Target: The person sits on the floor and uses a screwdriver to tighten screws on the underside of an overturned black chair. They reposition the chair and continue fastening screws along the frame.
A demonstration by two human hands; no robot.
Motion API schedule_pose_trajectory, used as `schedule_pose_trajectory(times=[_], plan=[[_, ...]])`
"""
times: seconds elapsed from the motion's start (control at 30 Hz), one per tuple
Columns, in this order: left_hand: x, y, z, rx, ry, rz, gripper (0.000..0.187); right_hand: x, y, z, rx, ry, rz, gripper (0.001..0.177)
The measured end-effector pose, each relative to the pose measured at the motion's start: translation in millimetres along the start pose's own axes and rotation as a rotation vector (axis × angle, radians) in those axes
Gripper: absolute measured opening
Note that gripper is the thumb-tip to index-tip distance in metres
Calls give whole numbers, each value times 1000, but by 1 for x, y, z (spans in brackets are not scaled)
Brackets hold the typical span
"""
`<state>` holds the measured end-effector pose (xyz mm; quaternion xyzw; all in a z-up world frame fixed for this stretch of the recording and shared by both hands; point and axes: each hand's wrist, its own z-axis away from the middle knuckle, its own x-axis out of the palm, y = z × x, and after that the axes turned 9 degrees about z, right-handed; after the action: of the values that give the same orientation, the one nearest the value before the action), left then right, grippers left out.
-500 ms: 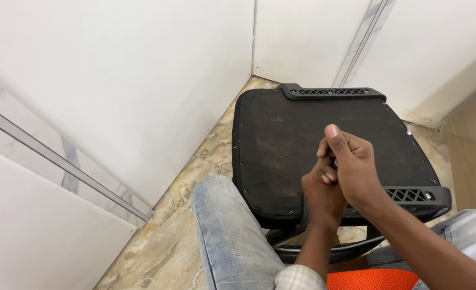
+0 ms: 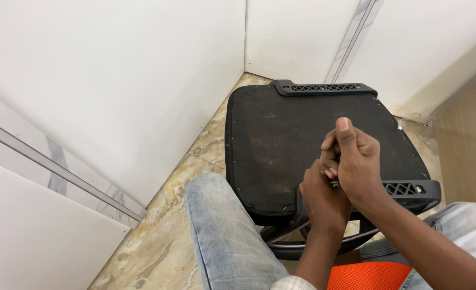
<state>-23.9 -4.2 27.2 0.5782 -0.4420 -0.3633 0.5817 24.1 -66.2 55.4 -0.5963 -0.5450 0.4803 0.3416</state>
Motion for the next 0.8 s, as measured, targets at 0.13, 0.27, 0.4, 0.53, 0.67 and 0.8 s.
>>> schedule_pose_trajectory(times=[0.13,0.27,0.4,0.53,0.67,0.8], plan=[[-7,-6,-9,-100,-109,138,23,-7,-9,-3,23,-338,-9,52],[-14,-18,-25,-15,-270,189,15,-20,-13,-30,-1,-569,49,54],[-29,-17,-34,-4,-477,291,9,-5,-4,-28,64,-438,-18,59],[-12,-6,-22,-179,-217,20,15,9,-2,-14,64,-125,-44,53],[-9,-12,-18,-158,-157,135,19,9,-12,-12,49,-218,-16,51],[-18,-22,-45,-107,-445,69,11,3,-22,-21,-32,-358,97,49]])
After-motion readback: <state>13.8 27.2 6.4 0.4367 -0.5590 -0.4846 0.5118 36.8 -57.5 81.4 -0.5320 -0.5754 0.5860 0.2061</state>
